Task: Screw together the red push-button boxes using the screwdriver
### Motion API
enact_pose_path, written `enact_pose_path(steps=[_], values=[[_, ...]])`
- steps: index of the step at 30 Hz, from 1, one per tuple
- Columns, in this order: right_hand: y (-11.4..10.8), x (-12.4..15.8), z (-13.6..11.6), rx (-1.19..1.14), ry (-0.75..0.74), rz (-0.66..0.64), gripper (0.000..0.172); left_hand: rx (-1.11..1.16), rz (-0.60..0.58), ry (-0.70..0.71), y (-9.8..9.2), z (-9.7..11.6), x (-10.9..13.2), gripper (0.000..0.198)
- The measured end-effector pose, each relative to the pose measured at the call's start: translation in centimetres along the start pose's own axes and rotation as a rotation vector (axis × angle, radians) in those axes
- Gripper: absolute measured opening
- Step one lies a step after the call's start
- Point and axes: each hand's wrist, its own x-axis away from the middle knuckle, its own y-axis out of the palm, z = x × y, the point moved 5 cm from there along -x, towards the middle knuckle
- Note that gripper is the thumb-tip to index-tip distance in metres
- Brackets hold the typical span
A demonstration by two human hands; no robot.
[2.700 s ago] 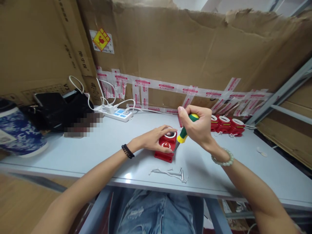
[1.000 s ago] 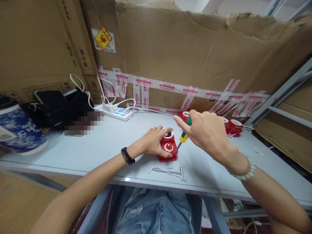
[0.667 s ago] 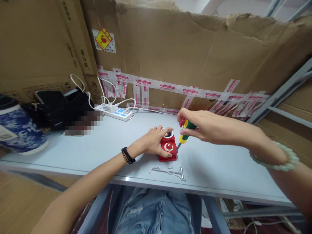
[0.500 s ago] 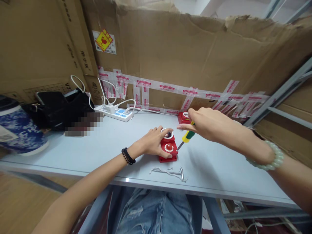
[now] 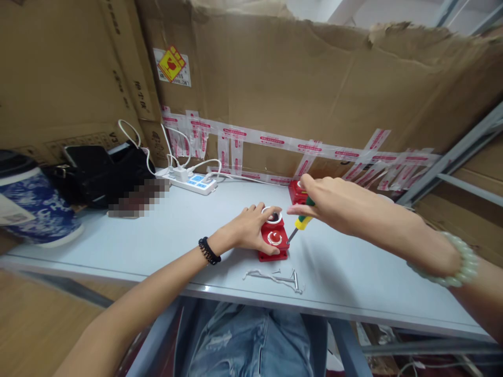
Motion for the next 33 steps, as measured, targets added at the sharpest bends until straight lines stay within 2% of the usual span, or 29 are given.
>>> enact_pose_path(steps=[2, 4, 7, 9, 11, 13, 16, 18, 20, 22, 24, 26, 28, 31, 33], values=[[0.4, -0.2, 0.6, 0.078, 0.066, 0.027, 0.032, 0.000, -0.007, -0.006, -0.1, 0.1, 0.0, 0.096], [0.3, -0.4, 0.5, 0.023, 0.047, 0.033, 0.025, 0.002, -0.008, -0.004, -0.1, 0.1, 0.0, 0.095], [-0.4, -0.4, -1.1, -0.181, -0.111, 0.010, 0.011, 0.001, -0.005, 0.007, 0.0, 0.1, 0.0, 0.093], [-1.0, -0.2, -2.1, -0.261, -0.218, -0.020, 0.009, 0.004, -0.002, 0.016, 0.0, 0.0, 0.0, 0.091], [-1.0, -0.1, -2.3, -0.242, -0.237, -0.032, 0.013, 0.011, 0.001, 0.020, 0.1, 0.0, -0.1, 0.091], [-0.7, -0.1, -1.7, -0.132, -0.154, -0.026, 0.022, 0.014, -0.004, 0.012, 0.0, 0.0, 0.0, 0.092], [0.0, -0.3, 0.0, 0.093, 0.061, -0.040, 0.040, 0.002, -0.024, -0.008, -0.1, 0.1, 0.0, 0.095], [0.1, -0.3, 0.5, 0.143, 0.132, -0.056, 0.042, -0.002, -0.028, -0.017, -0.2, 0.2, 0.0, 0.096], [-0.2, -0.2, 0.2, 0.064, 0.087, -0.053, 0.030, -0.002, -0.027, -0.016, -0.2, 0.2, 0.0, 0.095], [-0.8, -0.1, -0.7, -0.111, -0.034, -0.051, 0.018, -0.002, -0.022, -0.013, -0.2, 0.2, 0.0, 0.093], [-1.5, 0.1, -1.6, -0.270, -0.152, -0.051, 0.013, 0.002, -0.015, -0.007, -0.1, 0.1, 0.0, 0.092], [-1.7, 0.2, -2.1, -0.334, -0.205, -0.059, 0.012, 0.006, -0.006, -0.002, 0.0, 0.0, 0.0, 0.092], [-1.4, 0.2, -1.9, -0.283, -0.160, -0.079, 0.013, 0.008, 0.000, -0.002, 0.0, 0.0, 0.0, 0.093], [-0.5, 0.0, -0.4, -0.085, 0.035, -0.100, 0.031, 0.009, -0.014, -0.009, 0.0, 0.0, 0.1, 0.094], [-0.3, -0.2, 0.4, -0.020, 0.109, -0.090, 0.036, 0.012, -0.025, -0.012, 0.0, 0.1, 0.1, 0.094]])
